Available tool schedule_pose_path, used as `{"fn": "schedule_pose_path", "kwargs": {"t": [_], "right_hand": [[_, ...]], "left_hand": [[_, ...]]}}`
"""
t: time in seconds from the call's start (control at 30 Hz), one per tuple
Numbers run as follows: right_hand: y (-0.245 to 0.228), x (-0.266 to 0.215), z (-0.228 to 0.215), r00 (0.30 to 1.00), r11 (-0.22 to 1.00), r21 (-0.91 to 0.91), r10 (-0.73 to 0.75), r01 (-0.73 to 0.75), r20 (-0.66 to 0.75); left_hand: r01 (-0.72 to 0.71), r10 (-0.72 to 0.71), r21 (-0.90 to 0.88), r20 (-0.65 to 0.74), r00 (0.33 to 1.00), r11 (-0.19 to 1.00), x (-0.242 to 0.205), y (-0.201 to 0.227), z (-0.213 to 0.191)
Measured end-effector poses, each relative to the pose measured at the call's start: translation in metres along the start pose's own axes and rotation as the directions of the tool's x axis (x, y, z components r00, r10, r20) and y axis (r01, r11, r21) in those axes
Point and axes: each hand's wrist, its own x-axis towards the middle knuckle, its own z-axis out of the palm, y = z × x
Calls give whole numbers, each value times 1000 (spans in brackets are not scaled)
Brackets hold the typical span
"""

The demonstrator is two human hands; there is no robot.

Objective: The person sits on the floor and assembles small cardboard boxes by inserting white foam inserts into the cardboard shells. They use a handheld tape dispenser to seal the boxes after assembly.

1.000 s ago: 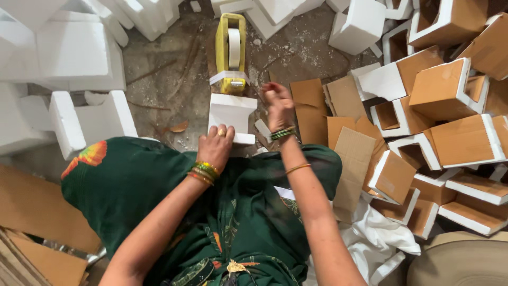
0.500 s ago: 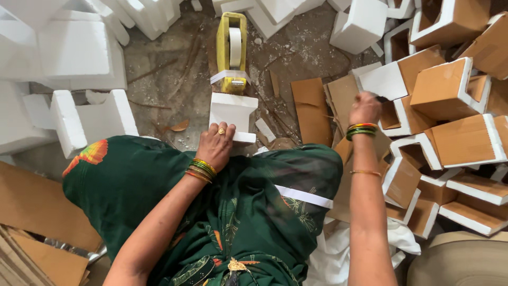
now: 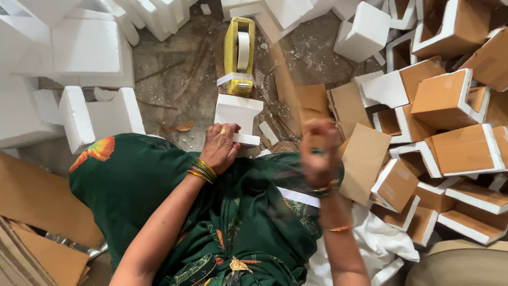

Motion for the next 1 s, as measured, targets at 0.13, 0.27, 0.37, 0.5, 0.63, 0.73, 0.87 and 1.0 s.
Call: {"fn": "schedule_pose_path", "kwargs": {"t": [0.13,0.27,0.37,0.5,0.63,0.73,0.87,1.0], "right_hand": [[-26,-49,47,944,989,-149,40,10,328],[-44,-74,67,904,991,-37,135,-131,405],[-49,-68,74,850,979,-22,187,-203,493],[-56,-37,64,809,979,-63,195,-193,554],[-49,0,66,806,993,-39,110,-107,582],[-45,12,71,777,984,15,130,-177,616],[-37,6,99,772,974,25,163,-225,614],[-30,5,122,765,968,-79,237,-238,599]], "left_hand": [[90,-101,-143,-68,993,986,-4,-9,7],[69,-252,-653,-191,949,754,0,-17,23],[93,-370,-864,-113,922,494,-2,-27,33],[325,-465,-480,-205,861,815,-4,-34,49],[144,-328,-438,-380,865,887,-1,-32,51],[324,-462,-438,-257,849,839,-1,-24,45],[251,-446,-563,-240,862,787,0,-18,40],[171,-428,-599,-316,847,782,4,-12,41]]}}
